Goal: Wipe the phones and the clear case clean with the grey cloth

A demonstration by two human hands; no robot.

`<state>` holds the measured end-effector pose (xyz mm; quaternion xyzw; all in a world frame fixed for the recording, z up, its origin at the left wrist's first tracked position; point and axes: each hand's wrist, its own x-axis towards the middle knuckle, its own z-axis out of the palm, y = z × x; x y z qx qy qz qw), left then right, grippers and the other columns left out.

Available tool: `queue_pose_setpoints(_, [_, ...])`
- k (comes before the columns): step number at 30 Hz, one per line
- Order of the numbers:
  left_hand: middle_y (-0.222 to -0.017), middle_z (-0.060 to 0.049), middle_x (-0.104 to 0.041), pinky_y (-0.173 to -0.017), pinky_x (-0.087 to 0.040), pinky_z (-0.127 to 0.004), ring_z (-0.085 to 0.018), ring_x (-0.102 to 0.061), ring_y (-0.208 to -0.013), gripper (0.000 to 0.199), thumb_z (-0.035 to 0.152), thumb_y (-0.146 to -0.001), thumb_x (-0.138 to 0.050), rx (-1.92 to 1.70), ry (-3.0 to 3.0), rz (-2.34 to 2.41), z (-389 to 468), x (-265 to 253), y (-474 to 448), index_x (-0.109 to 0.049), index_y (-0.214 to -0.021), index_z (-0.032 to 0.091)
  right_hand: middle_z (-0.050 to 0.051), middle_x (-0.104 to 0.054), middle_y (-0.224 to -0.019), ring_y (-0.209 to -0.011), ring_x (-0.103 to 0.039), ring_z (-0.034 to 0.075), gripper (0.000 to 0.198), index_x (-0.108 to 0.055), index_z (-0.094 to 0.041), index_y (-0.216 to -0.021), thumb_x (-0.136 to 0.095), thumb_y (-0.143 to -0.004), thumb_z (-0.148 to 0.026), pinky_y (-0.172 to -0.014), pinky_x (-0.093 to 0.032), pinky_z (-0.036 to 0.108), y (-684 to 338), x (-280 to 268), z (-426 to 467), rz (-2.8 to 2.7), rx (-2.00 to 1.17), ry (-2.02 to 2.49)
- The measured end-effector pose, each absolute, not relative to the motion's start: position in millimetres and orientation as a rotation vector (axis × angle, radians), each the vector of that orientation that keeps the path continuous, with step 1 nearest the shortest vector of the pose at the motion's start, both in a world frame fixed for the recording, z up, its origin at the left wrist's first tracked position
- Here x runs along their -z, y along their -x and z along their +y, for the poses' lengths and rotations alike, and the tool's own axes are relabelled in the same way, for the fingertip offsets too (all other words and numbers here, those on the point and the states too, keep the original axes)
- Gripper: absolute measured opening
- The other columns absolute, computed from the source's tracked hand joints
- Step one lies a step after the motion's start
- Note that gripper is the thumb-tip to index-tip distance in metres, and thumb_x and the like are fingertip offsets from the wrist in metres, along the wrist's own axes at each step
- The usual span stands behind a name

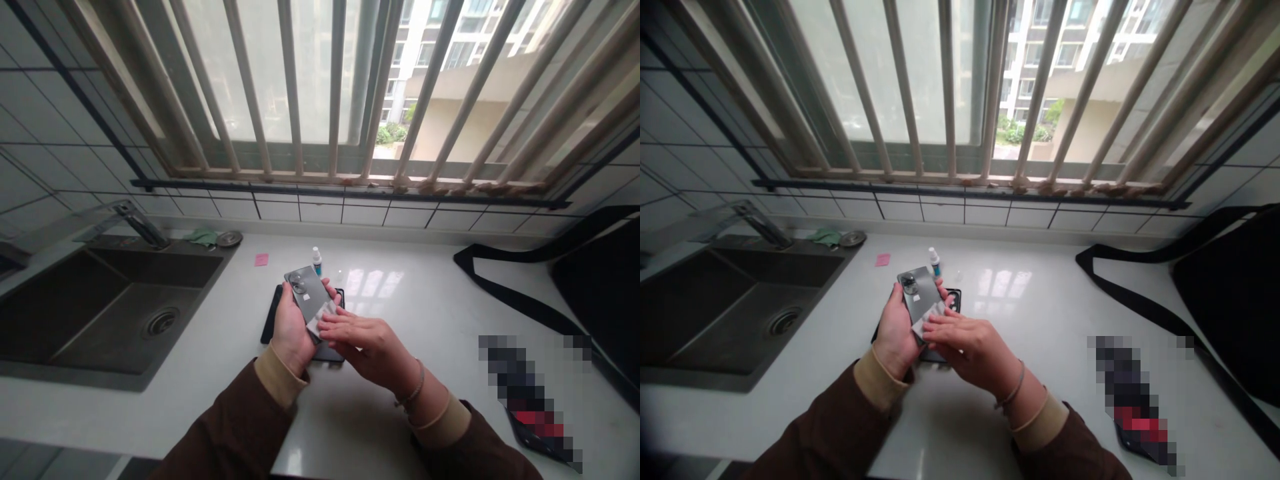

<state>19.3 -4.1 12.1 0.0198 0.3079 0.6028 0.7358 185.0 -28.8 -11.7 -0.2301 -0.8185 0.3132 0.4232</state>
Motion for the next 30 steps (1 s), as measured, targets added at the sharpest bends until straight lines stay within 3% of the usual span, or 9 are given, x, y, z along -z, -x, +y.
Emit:
queue_pose_setpoints(6, [-0.089,-0.018,-0.074,-0.087,-0.064,-0.046,-0.026,-0.074,-0.082,0.074,0.066,-0.106,-0.030,-1.413,-0.037,0.677,0,-20,-12,-0.075,-0.109,0.006,0.001,-0.082,-0.116,-0.113,-0.078,0.027,0.023,-0.082,-0.032,-0.118,-0.067,-0.101,-0.029,-0.119,-0.052,0.053,-192,-3,-36,-1.908,-0.944,0.671])
queue_pose_setpoints(10, [-0.094,-0.016,-0.074,-0.094,-0.062,-0.051,-0.025,-0.074,-0.085,0.058,0.055,-0.106,-0.040,-1.507,-0.029,0.662,2,-25,-6,-0.074,-0.110,0.008,0.006,-0.084,-0.108,-0.101,-0.080,0.028,0.028,-0.085,-0.026,-0.108,-0.065,-0.102,-0.045,-0.095,-0.064,0.045,-197,6,-25,-1.523,-1.067,0.968])
queue_pose_setpoints(16, [-0.087,-0.015,-0.073,-0.079,-0.066,-0.046,-0.025,-0.072,-0.077,0.074,0.070,-0.104,-0.034,-1.521,-0.162,0.738,-2,-25,-5,-0.075,-0.109,0.007,0.010,-0.083,-0.100,-0.090,-0.076,0.027,0.048,-0.084,-0.016,-0.107,-0.075,-0.088,-0.059,-0.081,-0.061,0.038,-217,38,11,-1.008,-1.055,1.276])
queue_pose_setpoints(22, [-0.083,-0.013,-0.074,-0.070,-0.065,-0.039,-0.022,-0.071,-0.072,0.065,0.065,-0.103,-0.046,-1.452,-0.242,0.792,-5,-21,-10,-0.075,-0.110,0.007,0.012,-0.082,-0.106,-0.091,-0.074,0.025,0.052,-0.081,-0.014,-0.113,-0.076,-0.084,-0.057,-0.074,-0.060,0.034,-224,56,29,-0.941,-1.017,1.361])
queue_pose_setpoints(25, [-0.080,-0.011,-0.072,-0.070,-0.066,-0.037,-0.021,-0.071,-0.072,0.060,0.063,-0.102,-0.053,-1.406,-0.267,0.811,-6,-23,-12,-0.074,-0.109,0.007,0.013,-0.080,-0.113,-0.093,-0.076,0.025,0.052,-0.078,-0.016,-0.119,-0.073,-0.086,-0.056,-0.074,-0.064,0.036,-219,61,39,-0.955,-1.071,1.311])
queue_pose_setpoints(30, [-0.078,-0.008,-0.070,-0.062,-0.063,-0.028,-0.016,-0.069,-0.066,0.055,0.062,-0.097,-0.064,-1.278,-0.293,0.770,-8,-23,-11,-0.072,-0.109,0.008,0.016,-0.078,-0.118,-0.110,-0.076,0.029,0.052,-0.074,-0.018,-0.119,-0.077,-0.082,-0.055,-0.090,-0.065,0.045,-224,67,50,-0.961,-1.014,1.294])
